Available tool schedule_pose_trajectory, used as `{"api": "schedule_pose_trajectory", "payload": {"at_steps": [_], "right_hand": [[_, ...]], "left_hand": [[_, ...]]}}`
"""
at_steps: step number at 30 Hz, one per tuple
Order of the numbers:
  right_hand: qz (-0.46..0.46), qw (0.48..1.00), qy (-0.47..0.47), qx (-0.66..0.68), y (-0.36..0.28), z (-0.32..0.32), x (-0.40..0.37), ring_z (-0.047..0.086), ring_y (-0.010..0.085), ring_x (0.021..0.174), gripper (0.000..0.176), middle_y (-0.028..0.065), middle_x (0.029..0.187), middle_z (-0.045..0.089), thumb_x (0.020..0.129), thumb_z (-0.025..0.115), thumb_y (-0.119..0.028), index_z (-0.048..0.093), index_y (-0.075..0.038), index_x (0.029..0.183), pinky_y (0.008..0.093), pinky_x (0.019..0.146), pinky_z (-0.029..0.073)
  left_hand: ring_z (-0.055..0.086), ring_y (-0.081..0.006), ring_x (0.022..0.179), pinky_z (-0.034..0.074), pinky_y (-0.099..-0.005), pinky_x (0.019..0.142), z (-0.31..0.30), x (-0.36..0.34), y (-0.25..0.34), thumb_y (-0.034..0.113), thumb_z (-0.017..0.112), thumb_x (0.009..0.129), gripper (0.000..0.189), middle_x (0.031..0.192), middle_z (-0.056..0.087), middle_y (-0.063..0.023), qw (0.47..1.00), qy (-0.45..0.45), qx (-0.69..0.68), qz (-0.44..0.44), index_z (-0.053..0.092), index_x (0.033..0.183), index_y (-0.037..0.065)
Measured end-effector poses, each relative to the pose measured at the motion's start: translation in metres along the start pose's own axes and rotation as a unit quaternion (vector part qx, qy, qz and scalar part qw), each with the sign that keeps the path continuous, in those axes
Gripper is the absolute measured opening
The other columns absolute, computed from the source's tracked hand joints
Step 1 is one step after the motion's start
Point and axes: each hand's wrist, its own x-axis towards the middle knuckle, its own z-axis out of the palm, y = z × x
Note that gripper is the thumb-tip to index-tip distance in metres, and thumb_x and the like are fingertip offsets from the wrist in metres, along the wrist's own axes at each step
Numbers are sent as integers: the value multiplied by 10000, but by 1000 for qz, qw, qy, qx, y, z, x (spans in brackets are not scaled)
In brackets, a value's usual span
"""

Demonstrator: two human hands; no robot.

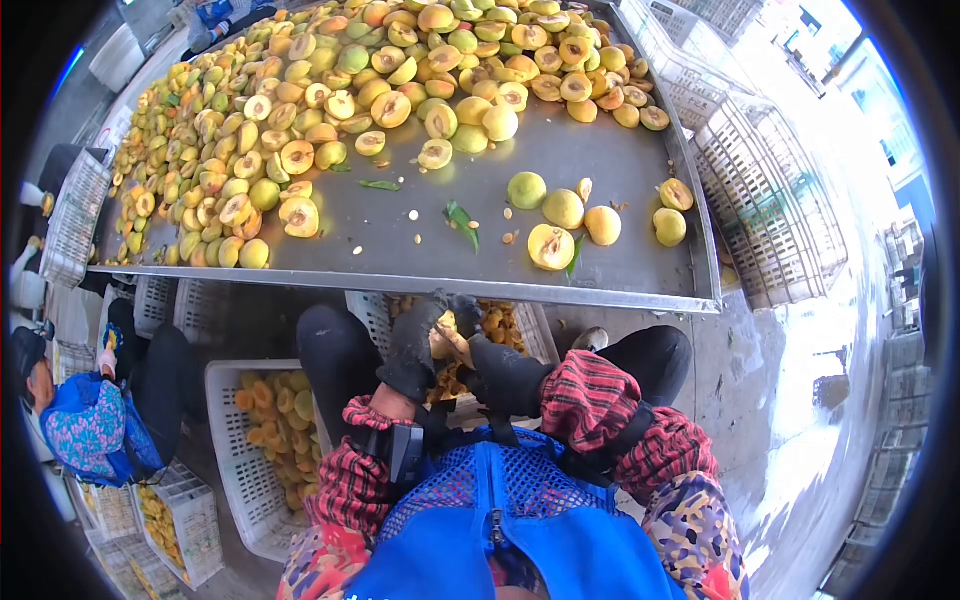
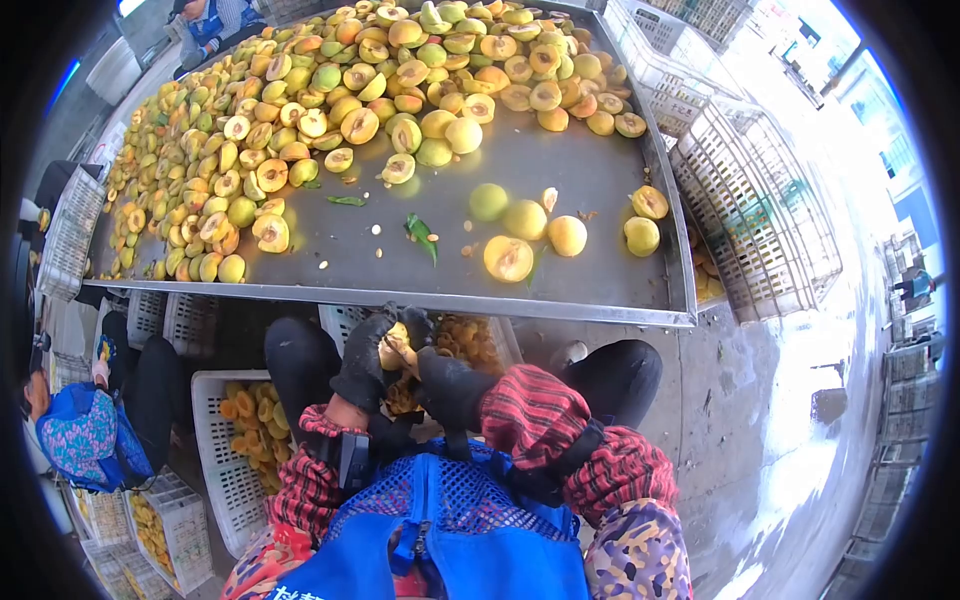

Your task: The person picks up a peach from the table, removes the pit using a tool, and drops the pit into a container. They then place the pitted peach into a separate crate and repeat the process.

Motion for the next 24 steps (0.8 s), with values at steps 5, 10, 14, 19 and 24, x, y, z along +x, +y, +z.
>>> {"api": "schedule_pose_trajectory", "payload": {"at_steps": [5,10,14,19,24], "right_hand": [[97,971,-130,175,-17,-19,-8,604,346,678,316,194,736,569,836,555,-180,406,14,1036,436,603,465],[31,994,-87,53,11,3,2,575,229,487,284,122,701,562,853,539,-204,406,3,995,373,432,436],[45,988,-114,92,0,-6,-4,568,190,470,260,107,704,558,867,516,-207,406,-20,1009,344,384,408],[54,964,-122,229,-8,-9,-6,570,198,481,256,113,711,562,865,515,-210,409,-33,1016,341,390,409],[-1,998,-61,25,2,3,-1,604,284,622,287,170,765,576,836,553,-201,426,-19,1018,391,510,463]], "left_hand": [[608,-304,824,482,-369,744,23,-5,-34,163,703,665,309,866,628,-125,999,7,-18,-35,619,939,47],[612,-314,814,483,-365,735,0,-1,-4,190,715,663,331,867,627,-138,997,-36,-27,65,615,941,41],[608,-319,833,479,-374,755,3,-3,-10,193,717,663,358,874,623,-154,995,-65,-64,42,608,961,27],[609,-312,746,481,-379,676,10,-2,-13,237,661,720,257,803,624,-144,996,19,-37,75,620,886,45],[616,-294,730,481,-371,663,11,-6,-16,233,622,760,225,794,633,-130,997,29,-31,61,626,889,49]]}}
